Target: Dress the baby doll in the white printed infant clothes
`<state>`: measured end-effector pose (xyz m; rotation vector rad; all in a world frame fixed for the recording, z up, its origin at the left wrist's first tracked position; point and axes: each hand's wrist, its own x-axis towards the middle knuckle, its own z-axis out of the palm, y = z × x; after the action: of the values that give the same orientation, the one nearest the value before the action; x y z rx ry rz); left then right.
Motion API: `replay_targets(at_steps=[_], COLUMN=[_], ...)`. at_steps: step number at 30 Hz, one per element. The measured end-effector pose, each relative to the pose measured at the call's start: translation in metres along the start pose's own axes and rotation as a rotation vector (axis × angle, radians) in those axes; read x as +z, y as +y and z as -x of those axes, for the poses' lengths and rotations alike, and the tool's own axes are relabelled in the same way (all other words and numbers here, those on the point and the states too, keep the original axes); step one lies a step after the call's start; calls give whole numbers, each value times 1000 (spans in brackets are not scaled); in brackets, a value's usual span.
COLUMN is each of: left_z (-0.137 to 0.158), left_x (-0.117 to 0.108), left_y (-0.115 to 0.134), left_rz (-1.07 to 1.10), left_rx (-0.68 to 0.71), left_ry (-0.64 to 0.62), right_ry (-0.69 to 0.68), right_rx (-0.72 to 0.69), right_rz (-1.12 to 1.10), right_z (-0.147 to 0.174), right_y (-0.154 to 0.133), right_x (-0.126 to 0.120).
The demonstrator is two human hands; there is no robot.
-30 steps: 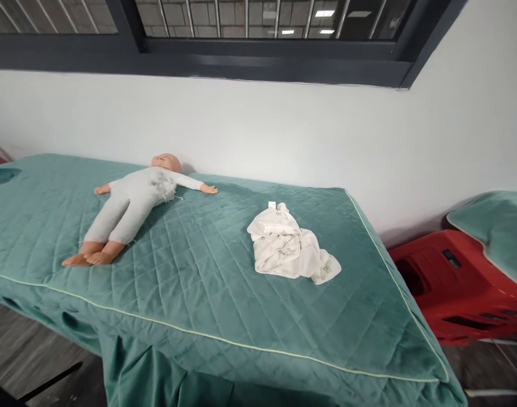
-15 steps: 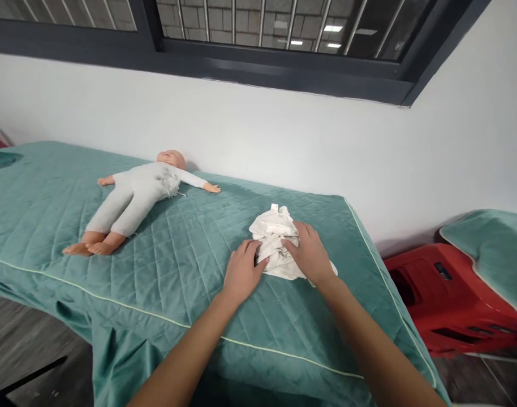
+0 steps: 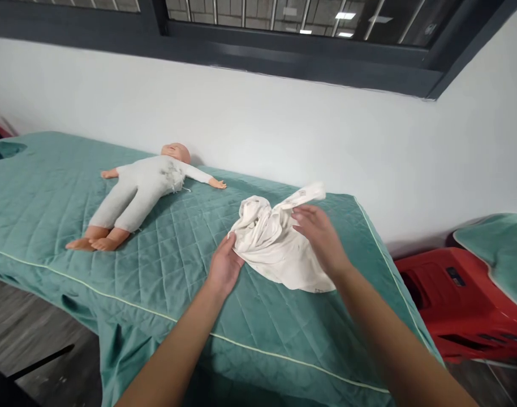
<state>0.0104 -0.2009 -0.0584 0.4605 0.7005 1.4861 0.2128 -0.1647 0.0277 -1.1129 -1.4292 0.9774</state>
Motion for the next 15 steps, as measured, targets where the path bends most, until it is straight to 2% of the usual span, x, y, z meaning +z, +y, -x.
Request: replay_targets(at_steps=[2,5,7,10,13,15], left_z=[-1,-1,0,0,1,2], left_x=[-1,-2,-3,-3,-2,-1], left_y=[3,2,1,0,2,3], left_rz=[67,93,100,98,90,104], left_rx=[-53,-73,-64,-60,-64,-58], left_ry=[-26,-60,-64,-72,-104,-93], right_ry=[-67,-277,-365,-346,-270,-190], right_rx=[-178,-482,-566,-483,-330,-228], right_rz=[278,639,844,1003,845,704], right_z=[20,37,37,26,14,9], right_y=[0,0,3,11,20,21], right_x=[18,43,53,58,47,30])
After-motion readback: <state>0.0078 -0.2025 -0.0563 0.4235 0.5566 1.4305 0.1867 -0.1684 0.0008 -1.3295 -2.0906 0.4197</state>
